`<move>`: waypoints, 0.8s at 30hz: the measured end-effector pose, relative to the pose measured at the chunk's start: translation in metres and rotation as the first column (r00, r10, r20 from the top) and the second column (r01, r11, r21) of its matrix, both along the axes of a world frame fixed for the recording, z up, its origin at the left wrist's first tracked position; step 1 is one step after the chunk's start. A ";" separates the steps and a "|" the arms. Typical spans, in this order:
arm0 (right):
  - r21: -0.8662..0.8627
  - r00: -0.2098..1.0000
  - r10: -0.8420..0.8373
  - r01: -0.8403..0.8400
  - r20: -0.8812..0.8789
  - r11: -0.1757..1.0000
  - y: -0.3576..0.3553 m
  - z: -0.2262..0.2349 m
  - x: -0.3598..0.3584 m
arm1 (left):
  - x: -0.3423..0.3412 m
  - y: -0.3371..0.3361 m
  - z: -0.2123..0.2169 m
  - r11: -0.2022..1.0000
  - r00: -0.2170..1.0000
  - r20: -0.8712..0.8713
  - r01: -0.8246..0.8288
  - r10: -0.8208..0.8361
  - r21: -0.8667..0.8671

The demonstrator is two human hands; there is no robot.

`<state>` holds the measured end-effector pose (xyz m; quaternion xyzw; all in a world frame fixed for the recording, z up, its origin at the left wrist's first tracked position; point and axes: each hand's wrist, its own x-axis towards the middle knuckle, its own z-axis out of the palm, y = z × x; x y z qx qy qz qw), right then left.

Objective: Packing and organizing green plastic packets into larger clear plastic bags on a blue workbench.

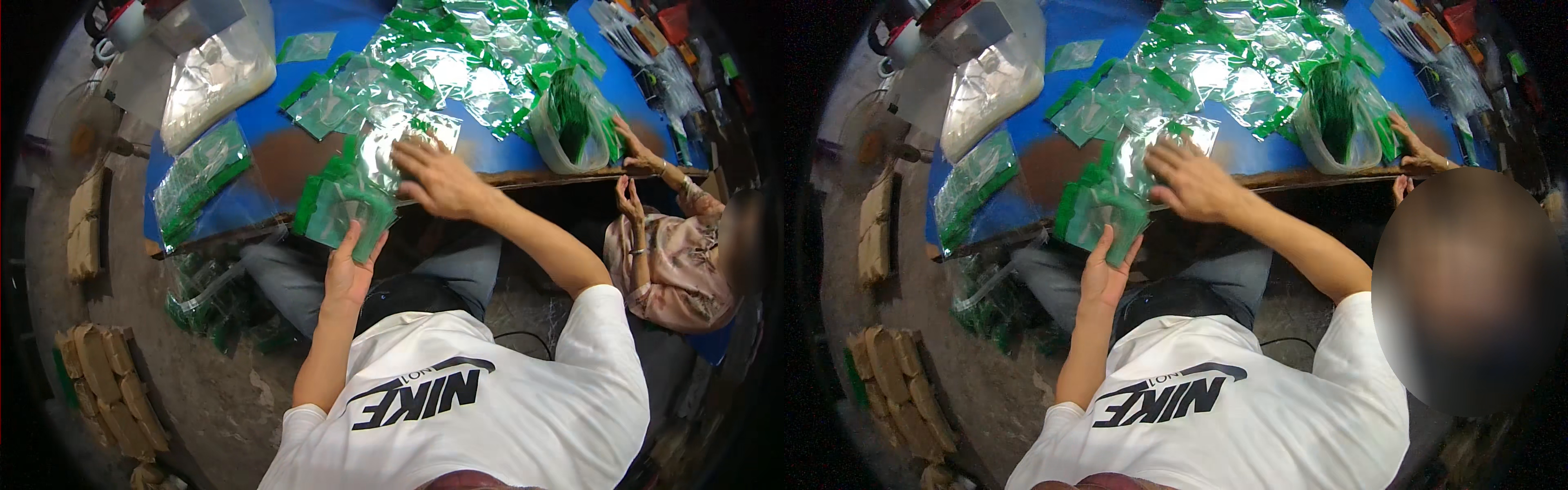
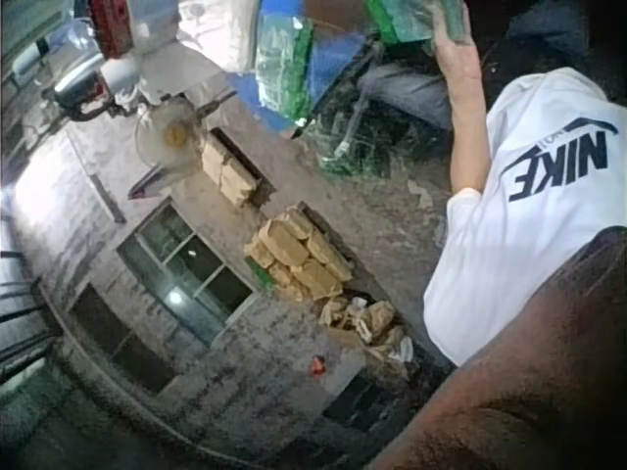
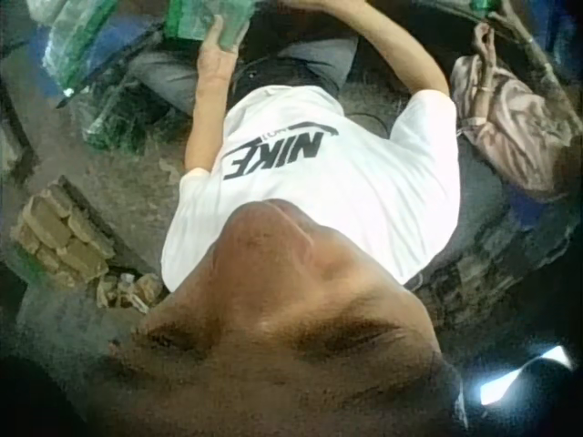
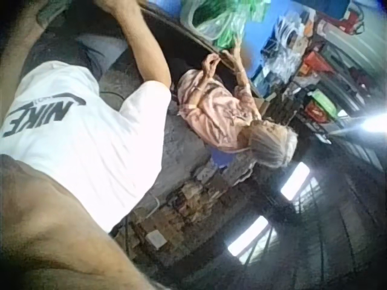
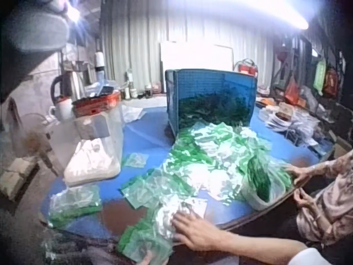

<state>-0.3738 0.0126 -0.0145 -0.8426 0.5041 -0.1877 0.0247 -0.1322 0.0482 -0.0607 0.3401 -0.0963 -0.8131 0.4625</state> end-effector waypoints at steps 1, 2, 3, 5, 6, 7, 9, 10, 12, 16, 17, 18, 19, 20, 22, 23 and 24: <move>0.029 0.996 0.048 -0.050 0.077 0.998 0.013 -0.004 0.010 | -0.002 0.002 0.001 1.000 1.000 0.010 0.005 -0.005 -0.006; 0.065 0.982 0.125 -0.136 0.143 0.989 0.020 0.001 0.020 | -0.003 0.003 0.002 1.000 1.000 0.007 -0.008 0.008 0.000; 0.078 0.973 0.180 -0.192 0.142 0.978 0.024 0.008 0.029 | -0.003 0.003 0.004 1.000 1.000 0.019 0.013 -0.013 -0.004; 0.255 0.953 0.123 -0.196 0.277 0.947 0.021 0.012 0.018 | -0.003 0.007 0.009 0.999 0.998 0.032 0.048 -0.048 0.002; 0.193 0.960 0.034 -0.090 0.277 0.977 0.018 0.016 0.011 | 0.001 0.009 0.013 0.999 0.995 0.092 0.028 -0.026 -0.021; 0.122 0.958 -0.056 0.022 0.280 0.992 0.011 0.019 0.004 | 0.004 0.005 0.015 0.998 0.989 0.148 0.014 -0.006 -0.054; -0.127 0.986 -0.129 0.141 0.103 0.982 0.005 0.006 0.001 | 0.016 0.004 0.016 0.996 0.983 0.186 0.019 -0.003 -0.086; -0.076 0.993 -0.032 0.041 0.114 0.996 0.004 -0.001 0.003 | 0.027 0.003 0.014 0.994 0.976 0.219 0.037 -0.013 -0.105; -0.010 0.971 0.161 -0.162 0.178 0.987 0.004 0.000 0.008 | 0.044 0.000 0.007 0.988 0.962 0.270 0.069 -0.029 -0.139; 0.239 0.863 0.229 -0.363 0.450 0.901 0.002 0.004 0.030 | 0.036 -0.003 0.013 0.977 0.951 0.293 0.151 -0.102 -0.152; 0.238 0.862 0.231 -0.365 0.451 0.900 0.001 0.008 0.030 | 0.035 -0.002 0.011 0.977 0.951 0.294 0.149 -0.099 -0.152; 0.323 0.851 0.130 -0.329 0.508 0.887 0.001 0.011 0.029 | 0.034 -0.001 0.007 0.975 0.947 0.303 0.160 -0.107 -0.156; 0.408 0.835 0.022 -0.291 0.549 0.865 0.000 0.014 0.025 | 0.033 -0.002 0.003 0.971 0.945 0.306 0.175 -0.118 -0.163; 0.234 0.849 -0.039 -0.101 0.527 0.967 -0.002 0.008 0.014 | 0.034 -0.001 0.002 0.982 0.953 0.280 0.156 -0.120 -0.109; -0.138 0.981 -0.061 0.088 0.186 0.987 -0.001 0.005 -0.014 | 0.035 0.000 0.003 0.982 0.974 0.173 0.162 -0.143 -0.101; -0.246 0.994 -0.099 0.104 0.033 0.963 0.001 0.003 -0.019 | 0.034 0.001 0.003 0.981 0.984 0.069 0.169 -0.163 -0.095; -0.122 0.990 -0.053 0.070 0.134 0.990 0.009 -0.002 -0.015 | 0.028 0.001 0.004 0.982 0.985 0.065 0.163 -0.157 -0.096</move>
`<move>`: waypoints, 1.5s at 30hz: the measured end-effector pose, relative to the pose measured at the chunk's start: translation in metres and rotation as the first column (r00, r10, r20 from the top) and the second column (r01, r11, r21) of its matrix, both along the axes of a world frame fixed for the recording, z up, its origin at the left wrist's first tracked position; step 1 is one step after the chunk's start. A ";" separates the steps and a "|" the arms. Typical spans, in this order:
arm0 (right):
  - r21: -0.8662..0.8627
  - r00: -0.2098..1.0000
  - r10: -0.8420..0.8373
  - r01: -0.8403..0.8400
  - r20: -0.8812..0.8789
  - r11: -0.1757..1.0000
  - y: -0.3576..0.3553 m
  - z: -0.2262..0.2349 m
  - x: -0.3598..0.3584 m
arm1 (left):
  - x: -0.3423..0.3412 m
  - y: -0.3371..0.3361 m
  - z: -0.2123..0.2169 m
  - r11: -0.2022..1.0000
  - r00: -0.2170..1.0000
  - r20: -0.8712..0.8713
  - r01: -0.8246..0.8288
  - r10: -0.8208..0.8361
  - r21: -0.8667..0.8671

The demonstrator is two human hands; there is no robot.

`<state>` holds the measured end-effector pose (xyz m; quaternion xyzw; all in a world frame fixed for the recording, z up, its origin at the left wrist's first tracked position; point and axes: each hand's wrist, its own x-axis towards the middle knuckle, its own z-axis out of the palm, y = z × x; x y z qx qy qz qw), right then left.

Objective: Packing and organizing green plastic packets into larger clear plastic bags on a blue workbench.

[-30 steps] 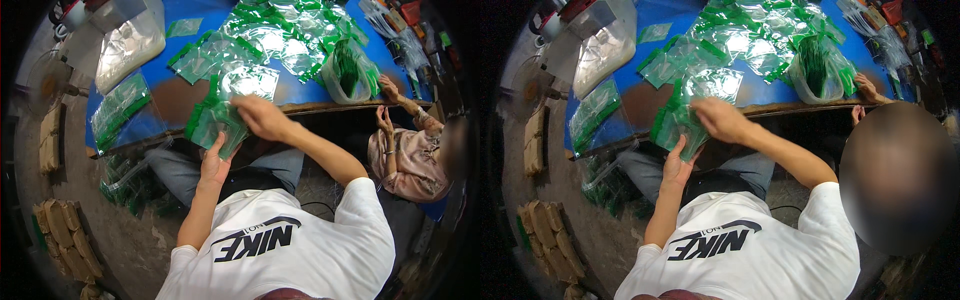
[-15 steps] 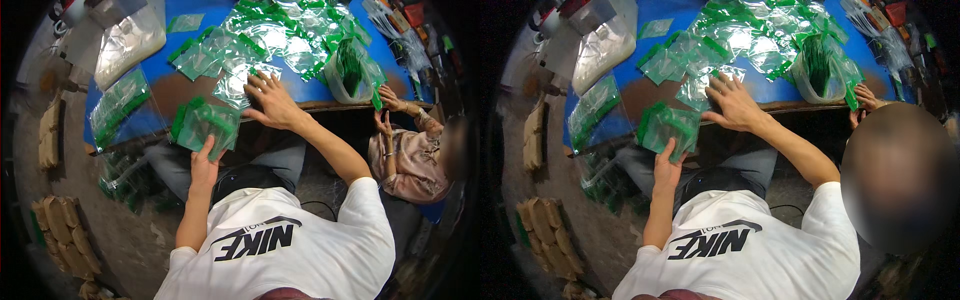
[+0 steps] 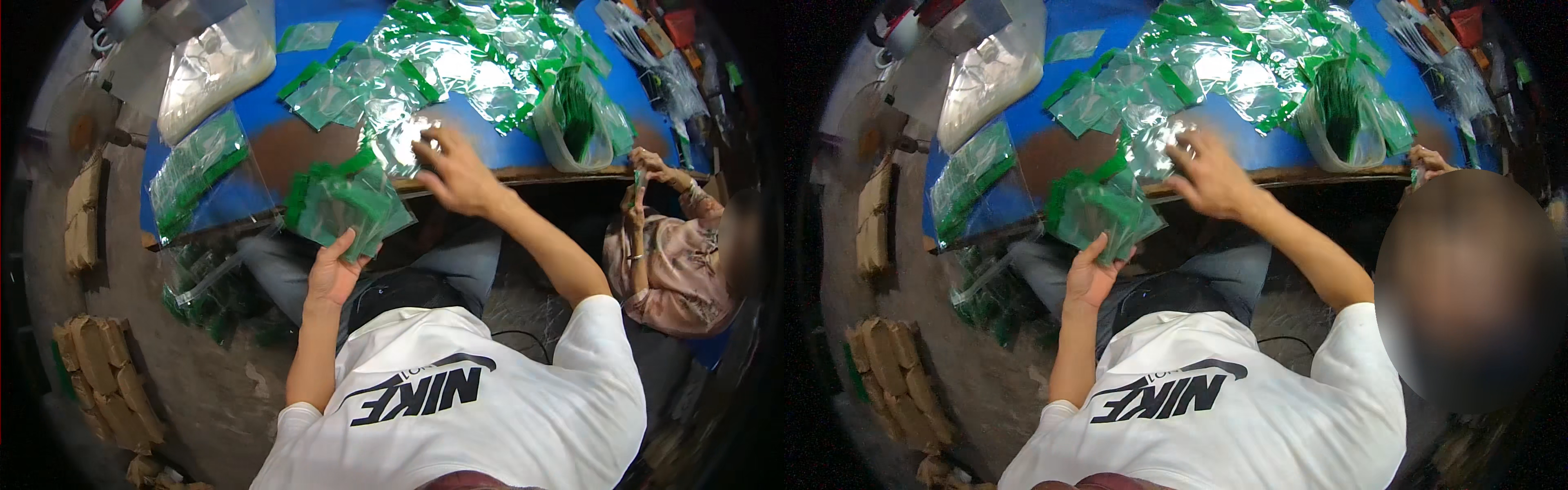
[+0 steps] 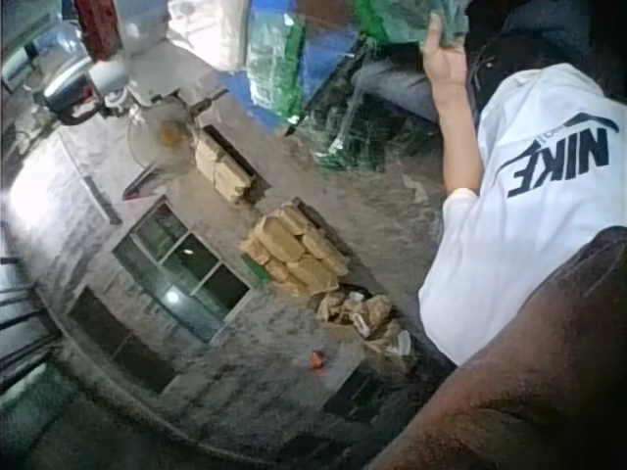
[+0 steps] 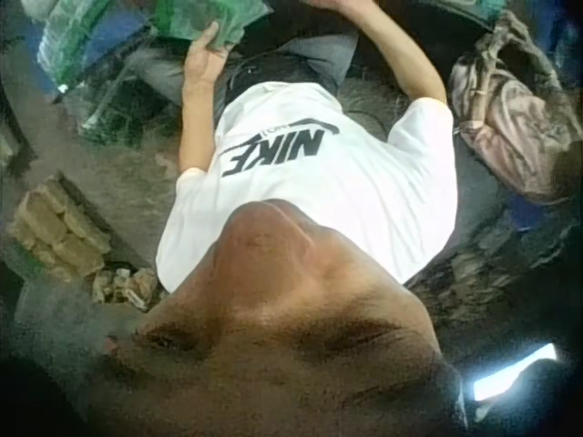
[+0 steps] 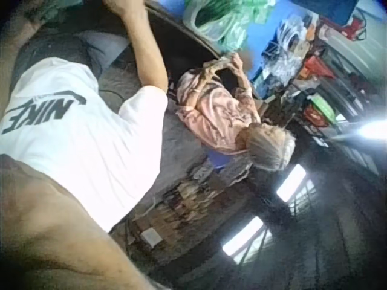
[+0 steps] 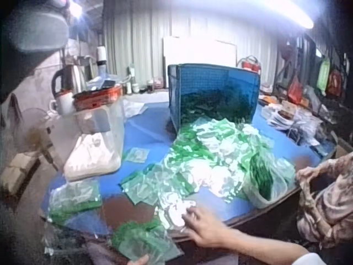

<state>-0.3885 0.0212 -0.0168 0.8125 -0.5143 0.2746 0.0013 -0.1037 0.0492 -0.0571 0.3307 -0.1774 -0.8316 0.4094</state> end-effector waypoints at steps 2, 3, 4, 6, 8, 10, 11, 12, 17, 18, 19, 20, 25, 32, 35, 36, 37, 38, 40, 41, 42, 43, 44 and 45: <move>0.159 0.982 0.145 -0.164 0.125 0.974 0.015 0.010 0.030 | -0.014 0.004 0.002 0.994 0.991 -0.125 -0.024 0.037 0.103; 0.189 0.951 0.257 -0.288 0.175 0.939 0.012 0.008 0.041 | -0.019 0.007 0.001 0.994 0.991 -0.125 -0.034 0.046 0.100; 0.304 0.927 0.248 -0.331 0.281 0.893 0.002 0.008 0.043 | -0.025 0.007 0.000 0.996 0.994 -0.084 -0.069 0.073 0.054; 0.273 0.931 0.101 -0.205 0.351 0.940 -0.027 0.010 0.045 | -0.031 0.005 0.003 0.989 0.988 0.041 -0.147 0.148 -0.011; -0.111 0.978 -0.142 0.159 0.150 0.981 -0.061 0.009 0.051 | -0.020 0.003 0.000 0.986 0.985 0.056 -0.161 0.163 -0.033; -0.039 0.989 -0.142 0.143 0.029 0.989 -0.061 0.000 0.049 | -0.006 0.002 -0.001 0.979 0.978 0.071 -0.195 0.198 -0.056; 0.034 0.985 -0.144 0.148 -0.095 0.988 -0.059 -0.002 0.048 | -0.001 0.002 0.004 0.977 0.975 0.068 -0.207 0.210 -0.052; 0.051 0.985 -0.119 0.114 0.122 0.992 -0.050 -0.009 0.053 | 0.004 0.001 0.007 0.974 0.973 0.065 -0.221 0.224 -0.046; 0.360 0.804 0.013 -0.281 0.595 0.890 -0.033 -0.002 0.078 | 0.012 -0.004 0.002 0.993 0.996 0.035 -0.080 0.083 -0.089; 0.487 0.729 -0.094 -0.350 0.678 0.800 -0.047 -0.001 0.084 | 0.009 -0.003 0.004 0.991 0.994 0.044 -0.095 0.099 -0.099; 0.456 0.788 -0.098 -0.245 0.608 0.856 -0.070 0.008 0.089 | 0.010 -0.004 0.006 0.989 0.993 0.054 -0.097 0.104 -0.111; 0.233 0.862 0.023 -0.162 0.507 0.959 -0.097 0.008 0.094 | 0.013 -0.004 0.001 0.988 0.992 0.059 -0.108 0.115 -0.114; -0.042 0.944 0.328 -0.329 -0.028 0.943 -0.123 -0.014 0.090 | 0.031 0.004 0.008 0.941 0.944 -0.085 -0.327 0.320 -0.087; 0.243 0.889 0.077 -0.206 0.451 0.948 -0.105 0.025 0.090 | 0.028 0.000 -0.003 0.931 0.933 0.027 -0.356 0.359 -0.085; 0.000 0.982 0.013 -0.013 -0.188 1.000 -0.138 -0.008 0.053 | 0.029 -0.005 -0.012 0.948 0.937 -0.148 -0.306 0.317 0.091; 0.012 0.987 0.052 -0.050 -0.153 0.999 -0.131 -0.019 0.052 | 0.027 -0.003 -0.012 0.943 0.924 -0.191 -0.321 0.331 0.081; 0.028 0.988 0.100 -0.098 -0.119 0.995 -0.115 -0.030 0.057 | 0.028 -0.005 -0.015 0.944 0.923 -0.195 -0.321 0.331 0.080; 0.086 0.988 0.133 -0.126 -0.074 0.988 -0.099 -0.029 0.061 | 0.027 -0.004 -0.017 0.942 0.917 -0.217 -0.320 0.336 0.107; 0.219 0.942 0.327 -0.337 0.081 0.916 -0.068 0.001 0.070 | 0.022 -0.001 -0.015 0.940 0.915 -0.222 -0.313 0.336 0.134; 0.295 0.903 0.402 -0.430 0.151 0.854 -0.058 0.014 0.078 | 0.023 -0.001 -0.015 0.940 0.917 -0.215 -0.310 0.335 0.142; 0.328 0.869 0.441 -0.494 0.226 0.805 -0.053 0.021 0.083 | 0.025 0.000 -0.015 0.944 0.924 -0.201 -0.306 0.326 0.124; 0.322 0.873 0.430 -0.485 0.230 0.813 -0.062 0.021 0.081 | 0.025 -0.003 -0.013 0.952 0.933 -0.189 -0.292 0.305 0.094; 0.284 0.914 0.295 -0.371 0.277 0.884 -0.084 0.019 0.076 | 0.027 -0.004 -0.012 0.955 0.938 -0.181 -0.285 0.296 0.087; 0.252 0.932 0.155 -0.245 0.327 0.936 -0.108 0.016 0.070 | 0.029 -0.003 -0.013 0.950 0.938 -0.157 -0.297 0.309 0.094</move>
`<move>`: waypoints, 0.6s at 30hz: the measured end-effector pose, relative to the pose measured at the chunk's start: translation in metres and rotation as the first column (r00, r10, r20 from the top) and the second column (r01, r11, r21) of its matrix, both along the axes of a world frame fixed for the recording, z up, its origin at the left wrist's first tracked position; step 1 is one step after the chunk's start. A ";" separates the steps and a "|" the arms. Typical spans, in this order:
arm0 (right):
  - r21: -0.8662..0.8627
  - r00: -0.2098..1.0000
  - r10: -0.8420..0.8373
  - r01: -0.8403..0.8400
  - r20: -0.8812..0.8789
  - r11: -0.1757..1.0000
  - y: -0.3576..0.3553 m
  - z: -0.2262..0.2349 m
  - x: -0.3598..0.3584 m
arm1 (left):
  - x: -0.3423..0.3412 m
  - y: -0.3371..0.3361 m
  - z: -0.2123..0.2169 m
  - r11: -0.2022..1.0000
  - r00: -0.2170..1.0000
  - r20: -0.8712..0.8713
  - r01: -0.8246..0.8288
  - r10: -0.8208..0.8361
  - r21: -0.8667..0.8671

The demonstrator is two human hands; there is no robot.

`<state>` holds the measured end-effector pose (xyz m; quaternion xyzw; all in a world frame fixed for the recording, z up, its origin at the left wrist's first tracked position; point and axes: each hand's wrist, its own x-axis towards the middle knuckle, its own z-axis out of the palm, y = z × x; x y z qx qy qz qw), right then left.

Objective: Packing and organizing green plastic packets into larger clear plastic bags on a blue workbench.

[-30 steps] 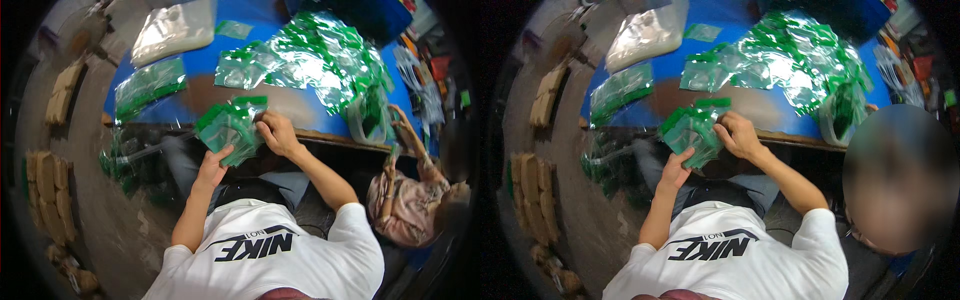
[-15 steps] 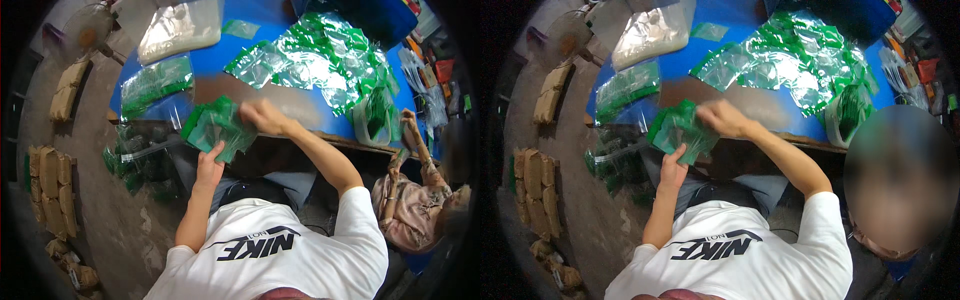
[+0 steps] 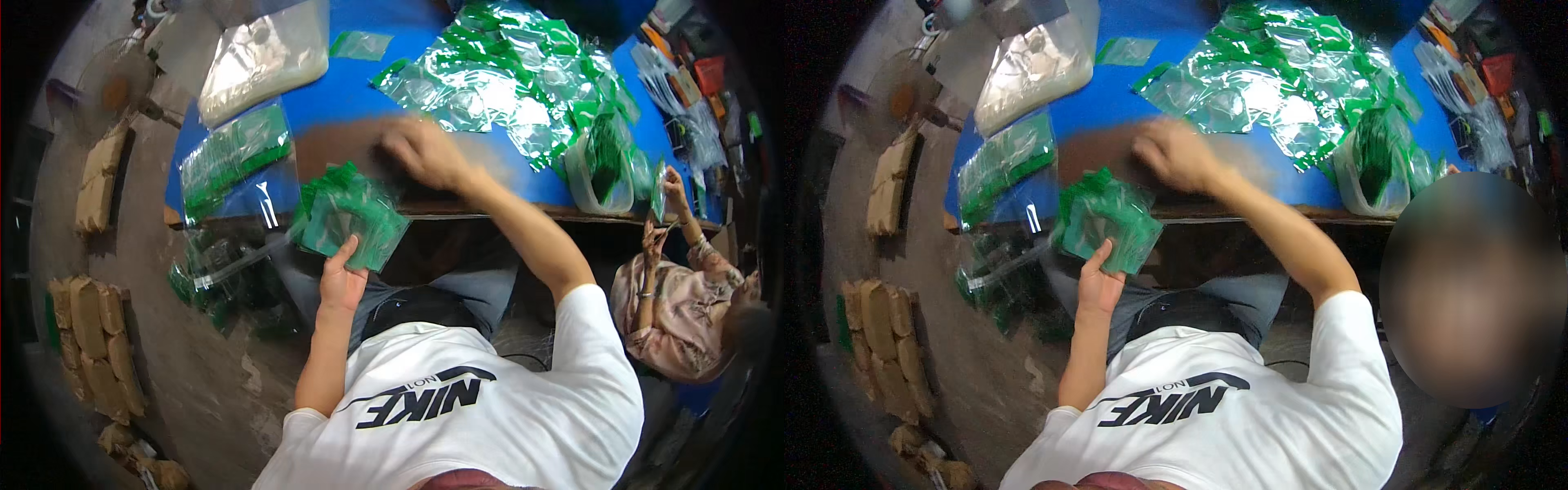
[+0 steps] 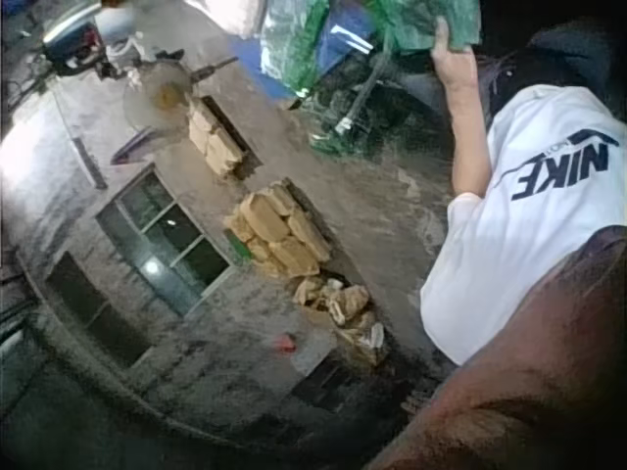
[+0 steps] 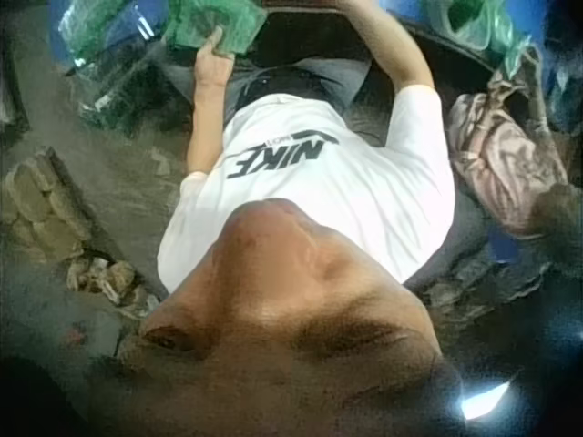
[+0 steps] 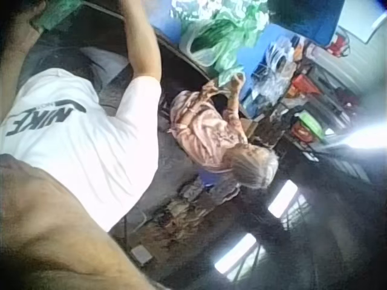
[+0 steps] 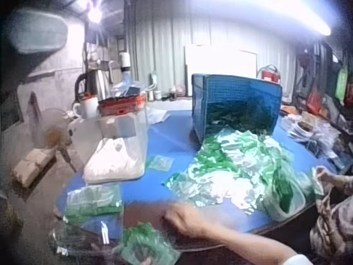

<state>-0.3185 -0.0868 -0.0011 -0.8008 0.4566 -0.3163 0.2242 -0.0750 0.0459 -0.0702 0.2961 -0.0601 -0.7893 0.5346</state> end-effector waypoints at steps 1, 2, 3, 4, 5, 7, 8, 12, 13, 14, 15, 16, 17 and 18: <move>-0.209 0.960 -0.240 0.208 -0.142 0.955 -0.026 -0.008 -0.013 | -0.002 0.001 0.001 1.000 1.000 0.019 -0.002 0.002 0.009; -0.433 0.841 -0.491 0.364 -0.226 0.824 -0.048 -0.012 -0.029 | -0.006 -0.001 0.002 1.000 0.999 0.036 0.000 0.000 0.014; -0.200 0.778 -0.419 0.368 -0.468 0.908 -0.057 -0.011 -0.034 | -0.004 0.000 0.000 1.000 0.999 0.043 0.006 -0.006 0.002; -0.204 0.780 -0.427 0.375 -0.458 0.904 -0.055 -0.019 -0.030 | 0.001 0.004 -0.001 1.000 0.999 -0.053 0.007 -0.005 0.026; -0.231 0.818 -0.355 0.277 -0.453 0.933 -0.046 -0.030 -0.026 | 0.002 0.005 -0.002 0.999 0.988 -0.154 0.010 -0.003 0.050; -0.248 0.895 -0.221 0.130 -0.388 0.960 -0.019 -0.049 -0.015 | 0.003 0.005 -0.004 0.999 0.974 -0.226 0.029 -0.025 0.017; -0.186 0.932 -0.137 0.077 -0.336 0.980 0.001 -0.046 -0.007 | 0.003 0.008 -0.004 0.999 0.954 -0.296 0.037 -0.037 -0.007; -0.082 0.986 0.075 -0.087 -0.148 0.993 0.064 -0.021 0.016 | -0.008 0.003 0.003 0.997 0.994 -0.098 -0.044 0.051 0.069; -0.062 0.985 0.111 -0.121 -0.134 0.991 0.070 -0.010 0.017 | -0.010 0.002 0.005 0.999 0.998 -0.062 -0.022 0.024 0.031; -0.061 0.984 0.111 -0.121 -0.139 0.991 0.067 -0.005 0.015 | -0.009 0.001 0.005 0.999 0.998 -0.066 -0.022 0.024 0.032; 0.037 0.996 0.070 -0.068 -0.062 0.997 0.057 0.000 0.006 | -0.007 0.001 0.005 0.999 0.998 -0.055 -0.044 0.044 0.018; 0.139 1.000 0.017 -0.019 0.010 0.990 0.043 0.001 -0.007 | -0.008 0.001 0.004 0.998 0.997 -0.042 -0.063 0.063 0.005; -0.107 0.991 0.011 -0.026 -0.135 0.994 0.025 -0.003 -0.030 | -0.012 0.000 0.003 0.999 0.998 -0.046 -0.053 0.053 0.003; -0.166 0.909 -0.040 -0.032 -0.415 0.986 0.015 -0.011 -0.049 | -0.014 0.000 0.001 0.999 0.998 -0.048 -0.040 0.041 0.008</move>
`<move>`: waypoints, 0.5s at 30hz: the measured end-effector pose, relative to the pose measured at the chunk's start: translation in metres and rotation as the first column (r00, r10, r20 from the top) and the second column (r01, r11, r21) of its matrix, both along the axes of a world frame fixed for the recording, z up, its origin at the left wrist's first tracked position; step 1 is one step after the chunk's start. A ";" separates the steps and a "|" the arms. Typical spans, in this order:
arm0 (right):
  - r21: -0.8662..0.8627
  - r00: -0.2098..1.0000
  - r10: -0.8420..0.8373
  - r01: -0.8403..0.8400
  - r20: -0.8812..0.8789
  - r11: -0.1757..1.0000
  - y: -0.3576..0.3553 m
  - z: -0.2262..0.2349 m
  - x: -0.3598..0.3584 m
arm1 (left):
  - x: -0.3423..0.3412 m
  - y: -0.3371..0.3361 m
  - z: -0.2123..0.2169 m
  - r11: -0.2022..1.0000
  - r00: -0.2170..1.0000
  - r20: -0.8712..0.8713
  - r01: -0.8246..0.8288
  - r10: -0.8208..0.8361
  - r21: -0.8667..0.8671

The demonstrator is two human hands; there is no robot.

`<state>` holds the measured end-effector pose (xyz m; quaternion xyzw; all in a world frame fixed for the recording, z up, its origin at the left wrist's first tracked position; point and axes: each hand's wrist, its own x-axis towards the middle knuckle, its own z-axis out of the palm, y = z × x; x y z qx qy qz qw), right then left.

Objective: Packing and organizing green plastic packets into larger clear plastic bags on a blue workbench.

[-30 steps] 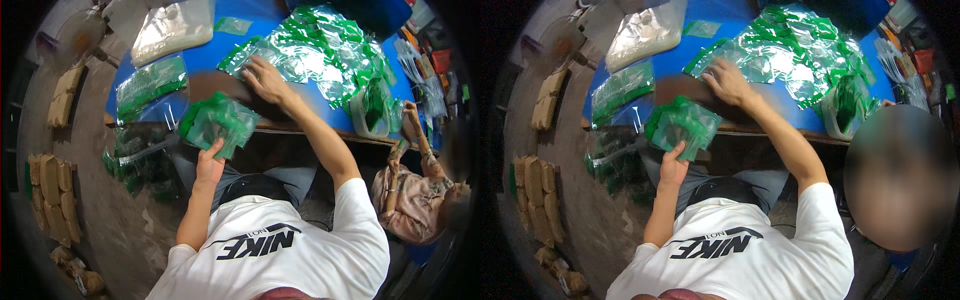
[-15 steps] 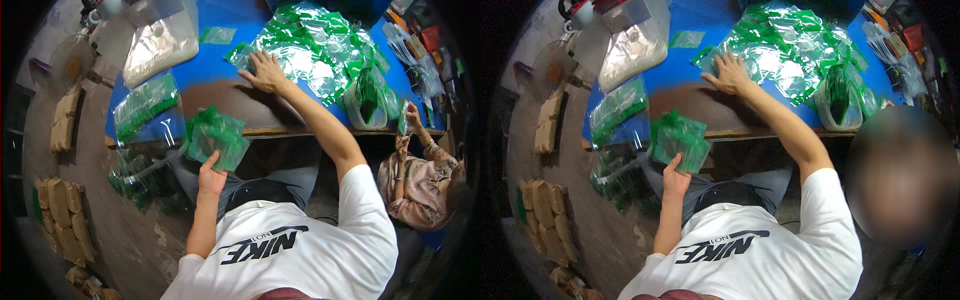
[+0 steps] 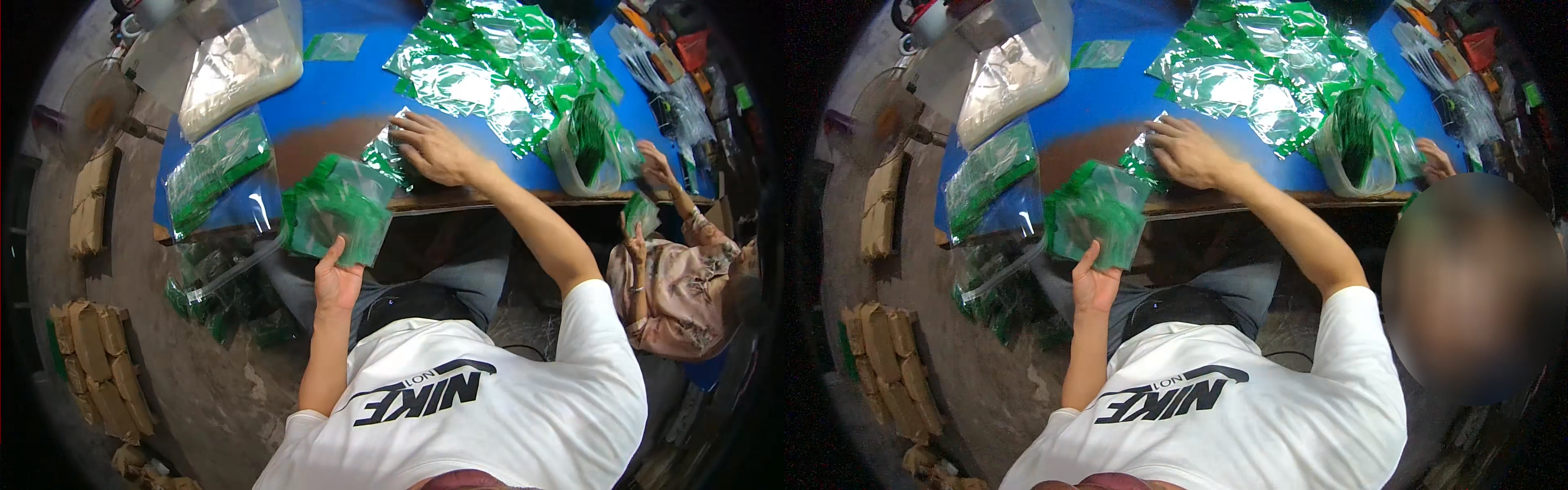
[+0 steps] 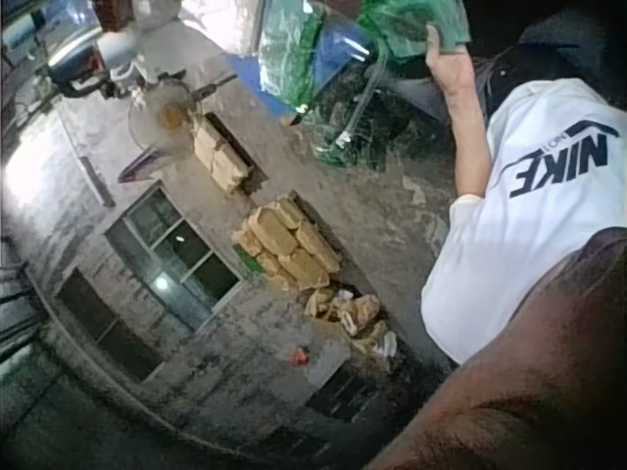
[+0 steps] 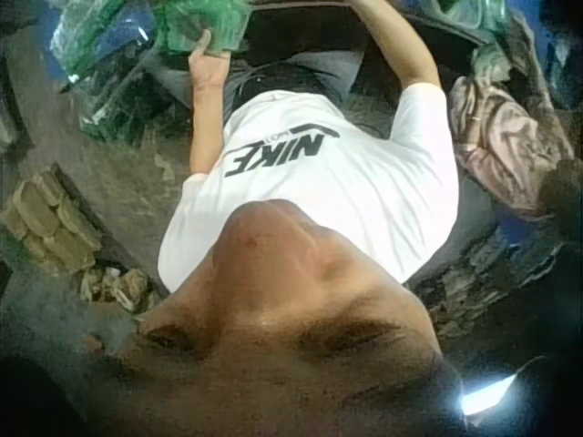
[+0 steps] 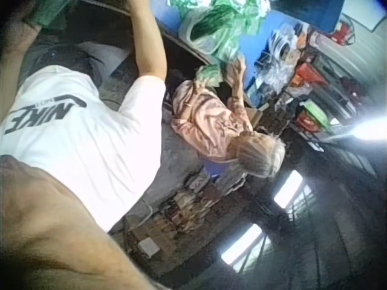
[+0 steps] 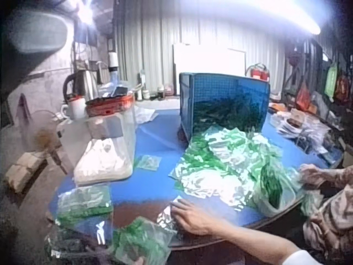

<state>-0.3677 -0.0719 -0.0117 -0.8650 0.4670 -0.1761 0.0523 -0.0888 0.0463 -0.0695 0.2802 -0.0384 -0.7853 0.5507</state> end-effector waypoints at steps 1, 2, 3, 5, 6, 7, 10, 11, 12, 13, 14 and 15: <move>-0.018 1.000 -0.030 0.030 0.001 0.999 0.006 0.000 -0.005 | 0.000 0.000 -0.003 1.000 1.000 -0.002 0.010 -0.010 0.005; -0.037 0.998 -0.059 0.059 0.003 0.998 0.012 -0.001 -0.007 | 0.001 0.001 -0.005 1.000 1.000 -0.004 0.008 -0.008 0.003; -0.038 0.998 -0.056 0.056 0.001 0.998 0.015 -0.002 -0.007 | 0.003 0.003 -0.008 0.999 0.999 -0.021 0.036 -0.036 -0.005; 0.125 0.971 -0.217 0.229 -0.102 0.965 0.034 0.019 0.004 | 0.010 0.010 -0.022 0.998 0.998 -0.037 0.058 -0.058 -0.002; 0.129 0.971 -0.215 0.228 -0.104 0.965 0.039 0.014 0.008 | 0.016 0.011 -0.037 0.993 0.984 -0.133 0.115 -0.119 -0.036; 0.130 0.977 -0.211 0.209 0.003 0.969 0.042 0.006 0.010 | 0.018 0.010 -0.044 0.981 0.956 -0.223 0.177 -0.191 -0.081; 0.109 0.970 -0.073 0.049 0.231 0.993 0.054 -0.002 0.029 | 0.014 0.005 -0.046 0.968 0.939 -0.242 0.222 -0.244 -0.112; 0.168 0.960 0.033 -0.083 0.279 0.982 0.051 -0.003 0.032 | 0.011 0.004 -0.042 0.965 0.935 -0.243 0.236 -0.259 -0.118; 0.218 0.933 0.135 -0.216 0.332 0.952 0.049 -0.002 0.033 | 0.008 0.005 -0.037 0.974 0.966 -0.143 0.205 -0.217 -0.095; 0.389 0.917 -0.009 -0.161 0.399 0.907 0.042 0.010 0.029 | 0.007 0.005 -0.033 0.984 0.985 -0.038 0.162 -0.166 -0.077; 0.271 0.840 -0.180 0.041 0.512 0.962 0.026 0.001 0.012 | 0.002 0.003 -0.030 0.979 0.982 -0.039 0.182 -0.186 -0.089; 0.122 0.807 -0.325 0.306 0.493 0.944 0.007 0.007 -0.010 | 0.001 0.002 -0.029 0.982 0.983 -0.026 0.180 -0.182 -0.065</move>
